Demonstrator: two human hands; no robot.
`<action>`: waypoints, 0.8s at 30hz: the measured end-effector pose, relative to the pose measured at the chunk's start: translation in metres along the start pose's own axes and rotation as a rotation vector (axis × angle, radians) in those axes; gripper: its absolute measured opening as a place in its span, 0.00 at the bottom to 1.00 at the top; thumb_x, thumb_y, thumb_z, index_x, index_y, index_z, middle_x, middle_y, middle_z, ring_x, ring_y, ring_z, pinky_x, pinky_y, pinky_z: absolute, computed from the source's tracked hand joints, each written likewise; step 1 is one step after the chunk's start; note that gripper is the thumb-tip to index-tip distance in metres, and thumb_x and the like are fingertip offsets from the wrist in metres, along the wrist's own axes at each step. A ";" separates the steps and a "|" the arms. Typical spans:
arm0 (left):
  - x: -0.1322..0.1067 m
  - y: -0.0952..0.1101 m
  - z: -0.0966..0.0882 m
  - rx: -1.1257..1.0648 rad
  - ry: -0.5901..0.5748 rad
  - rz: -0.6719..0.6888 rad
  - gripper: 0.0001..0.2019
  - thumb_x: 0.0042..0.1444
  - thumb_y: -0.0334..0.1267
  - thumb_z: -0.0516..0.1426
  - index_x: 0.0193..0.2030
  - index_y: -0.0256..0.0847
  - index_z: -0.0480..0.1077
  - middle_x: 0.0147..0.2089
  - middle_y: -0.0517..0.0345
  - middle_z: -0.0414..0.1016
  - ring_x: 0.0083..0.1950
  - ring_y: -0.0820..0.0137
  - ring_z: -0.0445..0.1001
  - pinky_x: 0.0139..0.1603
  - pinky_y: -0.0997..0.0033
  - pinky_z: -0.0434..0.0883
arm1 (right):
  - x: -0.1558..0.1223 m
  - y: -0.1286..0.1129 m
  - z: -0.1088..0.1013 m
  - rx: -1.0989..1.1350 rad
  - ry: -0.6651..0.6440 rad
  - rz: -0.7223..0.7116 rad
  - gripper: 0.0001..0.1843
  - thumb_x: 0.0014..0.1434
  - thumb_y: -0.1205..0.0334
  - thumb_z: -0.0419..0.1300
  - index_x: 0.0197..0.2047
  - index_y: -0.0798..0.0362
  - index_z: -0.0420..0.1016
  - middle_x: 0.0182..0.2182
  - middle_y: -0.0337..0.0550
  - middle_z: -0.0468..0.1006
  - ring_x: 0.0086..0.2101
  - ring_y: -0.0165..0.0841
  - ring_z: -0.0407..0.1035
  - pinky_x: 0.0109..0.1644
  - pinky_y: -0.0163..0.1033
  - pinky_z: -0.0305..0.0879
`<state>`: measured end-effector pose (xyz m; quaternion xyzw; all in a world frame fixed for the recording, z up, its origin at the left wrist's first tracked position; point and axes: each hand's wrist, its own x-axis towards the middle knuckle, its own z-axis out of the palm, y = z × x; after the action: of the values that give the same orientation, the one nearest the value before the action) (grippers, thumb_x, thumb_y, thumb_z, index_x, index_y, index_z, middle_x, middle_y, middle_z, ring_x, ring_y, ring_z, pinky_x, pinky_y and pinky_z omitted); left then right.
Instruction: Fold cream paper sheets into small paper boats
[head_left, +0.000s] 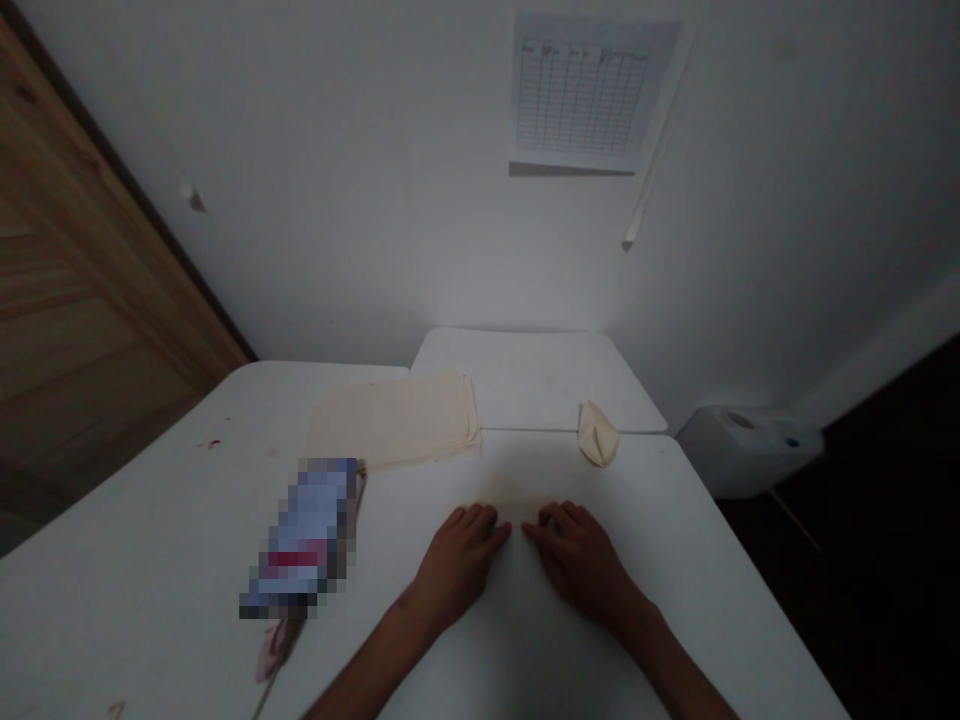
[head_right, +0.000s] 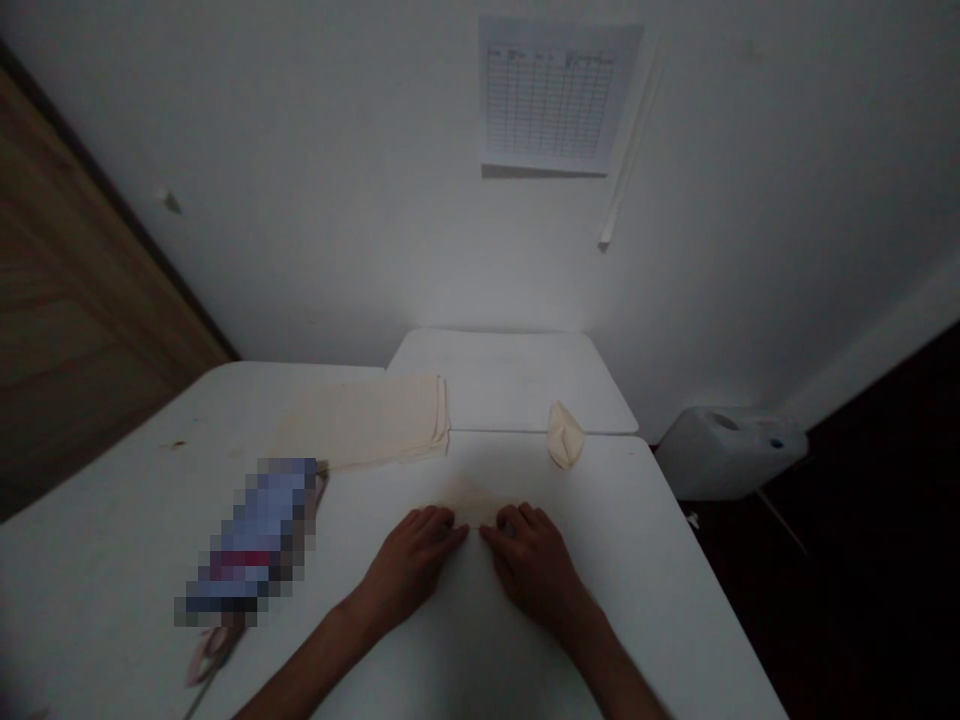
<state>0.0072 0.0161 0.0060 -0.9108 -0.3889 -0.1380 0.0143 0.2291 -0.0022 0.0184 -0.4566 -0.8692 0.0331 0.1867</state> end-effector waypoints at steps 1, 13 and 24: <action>0.000 0.000 0.000 -0.001 0.007 -0.002 0.19 0.56 0.23 0.54 0.53 0.43 0.68 0.47 0.50 0.67 0.47 0.61 0.66 0.47 0.58 0.67 | 0.001 -0.001 -0.001 0.001 -0.011 0.009 0.15 0.63 0.68 0.54 0.51 0.47 0.72 0.41 0.46 0.72 0.42 0.37 0.63 0.49 0.44 0.60; -0.004 0.005 0.003 -0.020 0.028 -0.063 0.20 0.56 0.22 0.54 0.54 0.43 0.68 0.48 0.51 0.67 0.48 0.60 0.65 0.49 0.57 0.67 | 0.019 -0.015 0.015 0.023 0.021 0.095 0.08 0.62 0.68 0.53 0.37 0.51 0.72 0.36 0.44 0.70 0.39 0.36 0.63 0.47 0.41 0.61; -0.008 0.009 -0.006 0.013 0.036 -0.178 0.19 0.56 0.26 0.55 0.53 0.45 0.69 0.44 0.51 0.66 0.48 0.60 0.63 0.49 0.58 0.65 | 0.017 -0.017 0.011 0.003 0.005 0.110 0.08 0.59 0.67 0.56 0.41 0.50 0.73 0.38 0.44 0.69 0.40 0.37 0.62 0.47 0.42 0.61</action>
<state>0.0068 0.0034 0.0105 -0.8698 -0.4690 -0.1524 0.0147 0.2035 0.0027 0.0166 -0.5033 -0.8424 0.0435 0.1876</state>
